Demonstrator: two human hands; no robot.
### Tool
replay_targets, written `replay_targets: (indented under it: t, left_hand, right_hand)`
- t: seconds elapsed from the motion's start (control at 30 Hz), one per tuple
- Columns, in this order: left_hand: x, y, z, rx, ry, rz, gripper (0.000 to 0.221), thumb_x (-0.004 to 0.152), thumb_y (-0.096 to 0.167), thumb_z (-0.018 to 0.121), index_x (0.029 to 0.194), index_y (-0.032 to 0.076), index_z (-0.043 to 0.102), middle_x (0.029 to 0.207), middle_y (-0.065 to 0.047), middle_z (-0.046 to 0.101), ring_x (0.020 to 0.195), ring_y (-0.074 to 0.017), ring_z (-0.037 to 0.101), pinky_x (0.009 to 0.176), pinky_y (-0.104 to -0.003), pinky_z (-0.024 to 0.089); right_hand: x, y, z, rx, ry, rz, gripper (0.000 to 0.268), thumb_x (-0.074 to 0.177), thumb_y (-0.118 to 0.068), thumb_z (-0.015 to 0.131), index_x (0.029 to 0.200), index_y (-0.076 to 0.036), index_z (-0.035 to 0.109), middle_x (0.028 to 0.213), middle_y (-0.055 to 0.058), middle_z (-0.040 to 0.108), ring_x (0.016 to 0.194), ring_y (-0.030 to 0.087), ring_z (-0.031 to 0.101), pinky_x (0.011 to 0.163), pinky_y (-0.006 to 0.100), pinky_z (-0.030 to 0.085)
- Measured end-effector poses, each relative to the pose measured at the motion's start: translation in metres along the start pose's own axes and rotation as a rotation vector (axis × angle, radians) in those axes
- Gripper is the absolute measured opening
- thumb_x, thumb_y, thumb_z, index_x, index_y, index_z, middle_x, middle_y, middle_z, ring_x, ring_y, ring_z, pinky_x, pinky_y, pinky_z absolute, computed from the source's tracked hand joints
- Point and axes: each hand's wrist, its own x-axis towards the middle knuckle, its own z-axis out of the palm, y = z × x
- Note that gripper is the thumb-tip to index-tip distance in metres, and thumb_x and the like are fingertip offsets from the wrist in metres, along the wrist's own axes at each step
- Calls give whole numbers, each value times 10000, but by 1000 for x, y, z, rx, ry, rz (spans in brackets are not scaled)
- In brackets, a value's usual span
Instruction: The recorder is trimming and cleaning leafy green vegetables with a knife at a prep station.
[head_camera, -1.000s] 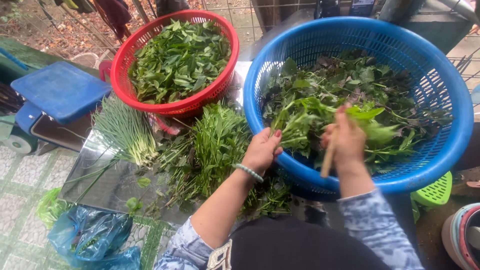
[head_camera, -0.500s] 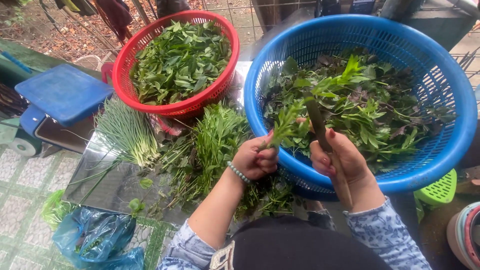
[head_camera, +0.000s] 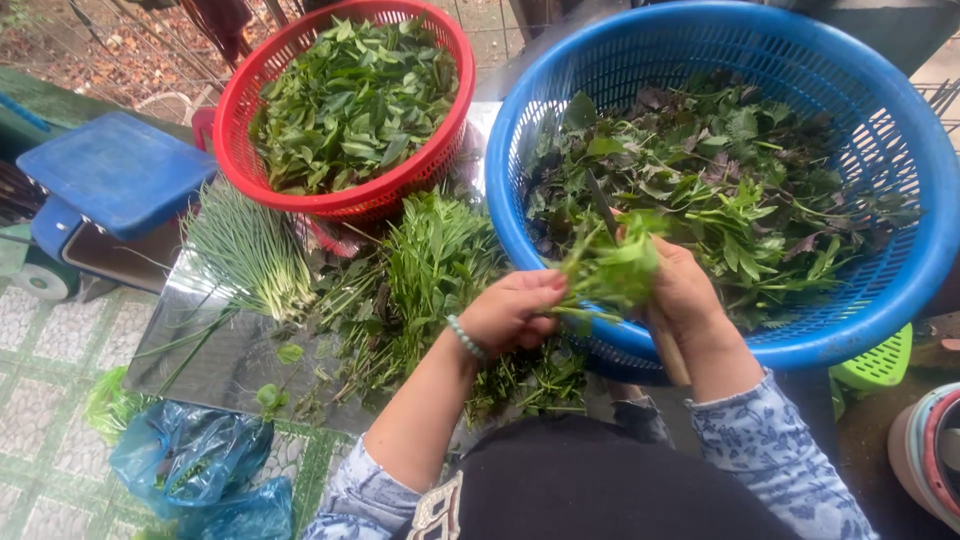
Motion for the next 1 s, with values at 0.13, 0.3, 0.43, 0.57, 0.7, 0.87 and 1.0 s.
replay_targets:
  t: [0.13,0.3,0.43,0.57,0.7,0.87,1.0]
  left_hand:
    - [2,-40,10,288,12,125,235,1142,297,528,1031,98,586,736,70,488,602,-64,444,518,-225,343]
    - [-37,-92,-21,1023,543,345,319,1118,379,538,1023,86,620,778,-36,615,715,-247,607,636,-400,510]
    - [-70,-120,-35,1544,631,-61,324,1065,409,584,1132,93,610,841,-162,687,826,-411,666,743,-540,494]
    - [-85,-105,-44,1815,671,672,636,733,512,747,1166,60,634,1074,-225,690,978,-385,622,777,-450,496]
    - [-106,-88,-102,1437,1276,343,423,758,284,853,1075,75,665,1072,-150,669,1088,-331,617,998,-426,484]
    - [-118,-93,-158,1215,1247,-126,712,665,279,919,1226,-15,595,1213,-215,614,1155,-369,600,1043,-441,467]
    - [-120,-88,-159,1266,1212,-174,683,672,310,903,1276,94,668,1224,-208,679,1171,-365,622,1088,-424,451]
  right_hand:
    - [0,-22,1,-37,382,192,480,1010,-596,593,976,-117,596,721,-11,589,560,160,603,465,302,463]
    - [4,-4,-83,861,-371,199,510,1196,-478,522,1279,26,545,783,-60,484,642,51,499,632,228,423]
    - [0,5,-98,807,-249,156,593,1202,-445,518,1341,131,485,793,-77,465,647,24,475,647,193,399]
    - [7,11,-92,706,-209,203,567,1184,-469,536,1326,79,494,790,-88,471,675,23,465,637,181,394]
    - [2,9,-70,614,-217,209,550,1180,-483,537,1330,44,492,778,-94,461,667,18,449,623,181,378]
    - [-3,11,-47,526,-171,217,574,1157,-497,538,1331,49,495,807,-100,446,643,0,444,582,164,366]
    - [-5,14,-42,475,-146,228,611,1214,-526,570,1373,60,502,788,-102,442,626,-2,439,564,158,363]
